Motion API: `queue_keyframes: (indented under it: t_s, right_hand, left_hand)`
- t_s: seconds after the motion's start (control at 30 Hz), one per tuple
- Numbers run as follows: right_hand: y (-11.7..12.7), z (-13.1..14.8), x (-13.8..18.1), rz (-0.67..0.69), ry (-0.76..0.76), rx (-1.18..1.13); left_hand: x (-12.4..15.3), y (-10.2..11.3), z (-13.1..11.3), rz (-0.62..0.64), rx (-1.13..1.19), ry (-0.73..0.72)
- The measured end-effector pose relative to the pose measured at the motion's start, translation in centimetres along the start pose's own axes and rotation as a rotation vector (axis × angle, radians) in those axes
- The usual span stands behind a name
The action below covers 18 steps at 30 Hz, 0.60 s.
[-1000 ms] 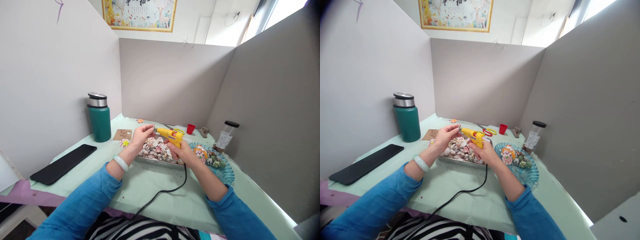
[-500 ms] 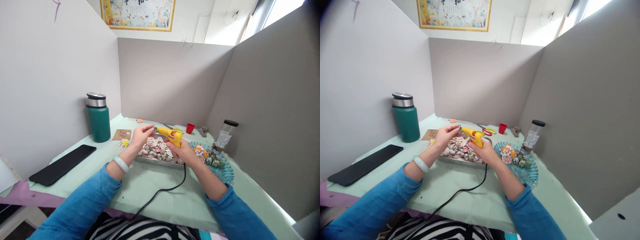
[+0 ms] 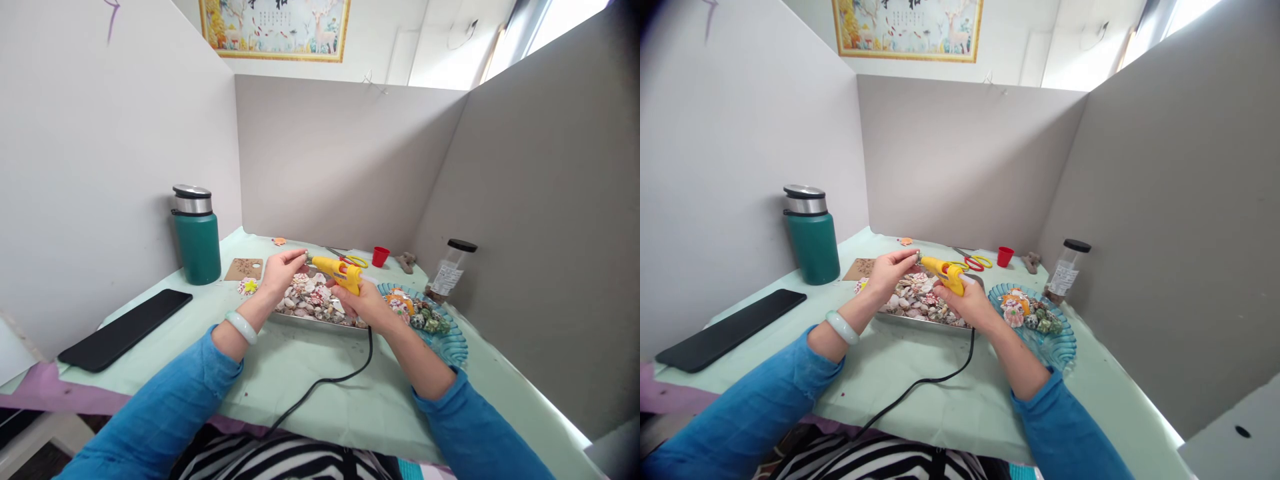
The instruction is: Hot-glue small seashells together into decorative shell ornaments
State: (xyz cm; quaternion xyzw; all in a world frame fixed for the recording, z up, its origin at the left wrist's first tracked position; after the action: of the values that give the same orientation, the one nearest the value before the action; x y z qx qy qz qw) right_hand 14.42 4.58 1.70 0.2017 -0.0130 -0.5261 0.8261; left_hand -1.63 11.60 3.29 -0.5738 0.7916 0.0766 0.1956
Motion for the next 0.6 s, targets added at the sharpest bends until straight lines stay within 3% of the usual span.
queue_keyframes:
  t_s: [0.6]
  right_hand:
    - [0.39,-0.13,0.02,-0.038,-0.025,0.061]
  left_hand:
    - [0.06,0.07,-0.17,0.005,-0.03,-0.007]
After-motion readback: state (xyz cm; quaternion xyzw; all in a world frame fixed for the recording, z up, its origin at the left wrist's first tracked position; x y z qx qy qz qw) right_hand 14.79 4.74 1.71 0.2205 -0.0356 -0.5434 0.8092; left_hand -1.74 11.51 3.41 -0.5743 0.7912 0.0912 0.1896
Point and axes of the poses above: each hand's wrist, its own x-axis away from the middle knuckle, its own y-axis out of the back of the hand, z = x × y, the point moved 9 cm from there along -x, towards the middle knuckle, and after that the axes turned 14 degrees about z, right-handed, at the moved point
